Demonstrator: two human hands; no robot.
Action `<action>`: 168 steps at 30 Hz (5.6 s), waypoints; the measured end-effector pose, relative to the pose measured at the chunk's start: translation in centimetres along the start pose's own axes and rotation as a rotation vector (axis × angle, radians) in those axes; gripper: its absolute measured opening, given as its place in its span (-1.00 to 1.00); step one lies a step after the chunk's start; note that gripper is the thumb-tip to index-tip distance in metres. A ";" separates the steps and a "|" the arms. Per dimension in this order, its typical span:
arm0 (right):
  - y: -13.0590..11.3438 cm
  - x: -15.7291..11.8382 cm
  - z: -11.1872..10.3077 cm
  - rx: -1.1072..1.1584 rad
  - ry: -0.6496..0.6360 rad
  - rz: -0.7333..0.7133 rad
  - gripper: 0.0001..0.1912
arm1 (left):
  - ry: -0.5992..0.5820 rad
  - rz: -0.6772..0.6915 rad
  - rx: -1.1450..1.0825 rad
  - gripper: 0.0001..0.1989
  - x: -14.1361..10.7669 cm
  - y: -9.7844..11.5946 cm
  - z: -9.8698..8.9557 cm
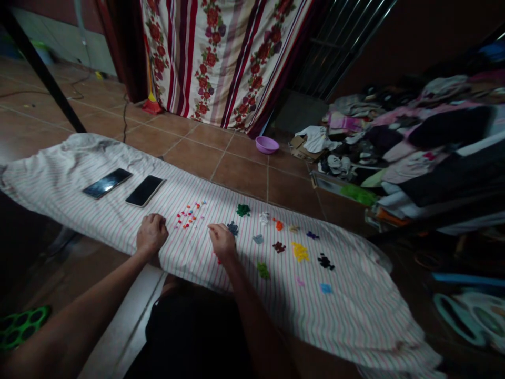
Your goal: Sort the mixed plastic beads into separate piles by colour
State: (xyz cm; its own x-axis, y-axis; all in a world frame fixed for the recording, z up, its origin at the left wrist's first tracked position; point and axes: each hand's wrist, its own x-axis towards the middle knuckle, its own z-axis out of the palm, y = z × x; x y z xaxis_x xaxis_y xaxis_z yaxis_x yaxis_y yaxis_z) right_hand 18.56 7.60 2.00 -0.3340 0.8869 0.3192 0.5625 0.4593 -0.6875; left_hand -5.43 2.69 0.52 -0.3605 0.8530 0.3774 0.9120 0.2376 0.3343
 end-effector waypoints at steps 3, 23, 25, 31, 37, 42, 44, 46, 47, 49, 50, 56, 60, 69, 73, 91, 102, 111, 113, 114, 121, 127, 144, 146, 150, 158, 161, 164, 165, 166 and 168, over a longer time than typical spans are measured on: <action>-0.5 4.9 2.7 -0.051 -0.047 0.017 -0.73 | -0.005 0.003 -0.014 -0.86 0.0 0.0 0.0; 0.4 9.0 2.6 -0.002 -0.020 0.020 -0.87 | -0.011 -0.005 -0.026 -0.89 0.0 -0.1 -0.1; 0.6 5.8 0.8 0.046 0.046 0.047 -0.84 | -0.015 -0.008 -0.023 -0.88 0.0 -0.1 -0.1; 1.1 -5.7 -3.5 -0.017 0.115 0.220 -0.81 | -0.014 -0.009 -0.032 -0.87 -0.1 -0.3 0.1; 1.5 -9.8 -3.3 -0.085 0.139 0.235 -0.80 | -0.009 -0.008 -0.037 -0.87 -0.1 -0.3 0.1; 1.5 -9.8 -3.3 -0.098 0.122 0.164 -0.73 | -0.005 0.000 -0.026 -0.86 -0.1 -0.2 -0.1; 1.2 -9.4 -3.5 -0.118 0.137 0.162 -0.73 | -0.011 0.000 -0.024 -0.85 0.0 -0.2 -0.1; 0.6 -8.1 -3.4 -0.124 0.123 0.137 -0.74 | -0.017 -0.004 -0.019 -0.85 0.0 -0.2 0.0; 0.1 -7.0 -3.2 -0.111 0.101 0.108 -0.74 | -0.018 -0.007 -0.016 -0.85 0.0 -0.2 0.0; -0.9 -4.3 -2.2 -0.077 0.033 0.023 -0.75 | -0.020 -0.013 -0.012 -0.86 0.0 -0.1 0.0; -1.4 -2.6 -1.5 -0.067 -0.005 -0.023 -0.75 | -0.021 -0.015 -0.012 -0.86 0.0 -0.1 0.0; -3.4 6.4 3.9 -0.228 -0.232 -0.172 -0.77 | -0.017 0.000 -0.024 -0.88 0.0 0.0 -0.2; -3.3 8.8 6.3 -0.408 -0.311 -0.125 -0.79 | -0.017 0.000 -0.010 -0.88 0.1 0.0 -0.2; -4.3 9.6 6.7 -0.509 -0.408 -0.016 -0.84 | -0.009 0.013 -0.005 -0.89 0.0 0.0 -0.2; -4.7 8.9 5.8 -0.438 -0.350 0.006 -0.86 | 0.014 0.022 -0.009 -0.90 -0.1 -0.1 -0.2; 1.5 -8.0 -5.5 -0.040 0.220 0.284 -0.77 | 0.014 0.000 0.015 -0.90 -0.1 -0.2 0.0; 1.6 -9.5 -3.1 -0.104 0.111 0.216 -0.69 | 0.016 0.005 -0.005 -0.90 -0.1 -0.2 -0.1; 3.1 -9.1 -4.0 -0.116 0.173 0.287 -0.69 | 0.018 0.009 -0.022 -0.90 0.0 -0.5 0.2; 3.1 -8.9 -3.9 -0.139 0.159 0.292 -0.67 | 0.013 0.012 -0.035 -0.90 0.0 -0.5 0.2; 3.0 -8.8 -3.8 -0.152 0.149 0.292 -0.66 | 0.009 0.012 -0.041 -0.90 -0.1 -0.5 0.1; 2.0 -8.3 -3.6 -0.198 0.106 0.238 -0.60 | 0.001 -0.009 -0.033 -0.89 -0.2 -0.3 -0.1; 1.7 -8.2 -3.7 -0.204 0.043 0.161 -0.58 | -0.019 -0.013 -0.052 -0.85 -0.1 -0.3 -0.2; -4.1 3.6 3.6 -0.168 -0.196 -0.111 -0.82 | -0.014 -0.012 -0.025 -0.88 -0.1 0.2 -0.4; -5.1 5.3 5.2 -0.217 -0.244 -0.158 -0.84 | -0.016 -0.011 -0.027 -0.87 0.0 0.2 -0.5; -6.4 6.8 7.7 -0.377 -0.337 -0.123 -0.85 | -0.006 0.001 -0.028 -0.87 0.0 0.1 -0.4; -5.3 5.8 4.5 -0.159 -0.142 -0.043 -0.79 | -0.010 0.005 -0.044 -0.88 -0.1 -0.4 0.2; -3.3 2.5 0.3 -0.084 0.018 0.069 -0.80 | -0.020 -0.002 -0.041 -0.89 -0.1 -0.4 0.1; -1.0 -2.5 -3.1 -0.083 0.148 0.160 -0.77 | -0.023 -0.002 -0.035 -0.88 -0.1 -0.4 0.0; -0.4 -4.2 -3.8 -0.102 0.165 0.186 -0.77 | -0.024 -0.003 -0.033 -0.88 -0.1 -0.4 0.0; 0.2 -5.8 -4.3 -0.112 0.167 0.206 -0.77 | -0.025 -0.005 -0.032 -0.88 -0.1 -0.4 0.1; 0.9 -8.3 -4.4 -0.125 0.148 0.228 -0.78 | -0.025 -0.011 -0.030 -0.87 -0.1 -0.4 0.1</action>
State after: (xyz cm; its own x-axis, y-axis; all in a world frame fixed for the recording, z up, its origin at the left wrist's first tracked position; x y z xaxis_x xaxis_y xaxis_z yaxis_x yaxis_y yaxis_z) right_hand 25.19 0.87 1.60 -0.0795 0.9613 0.2638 0.7025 0.2418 -0.6694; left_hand -5.79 2.55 0.25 -0.3655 0.8616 0.3521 0.9016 0.2338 0.3639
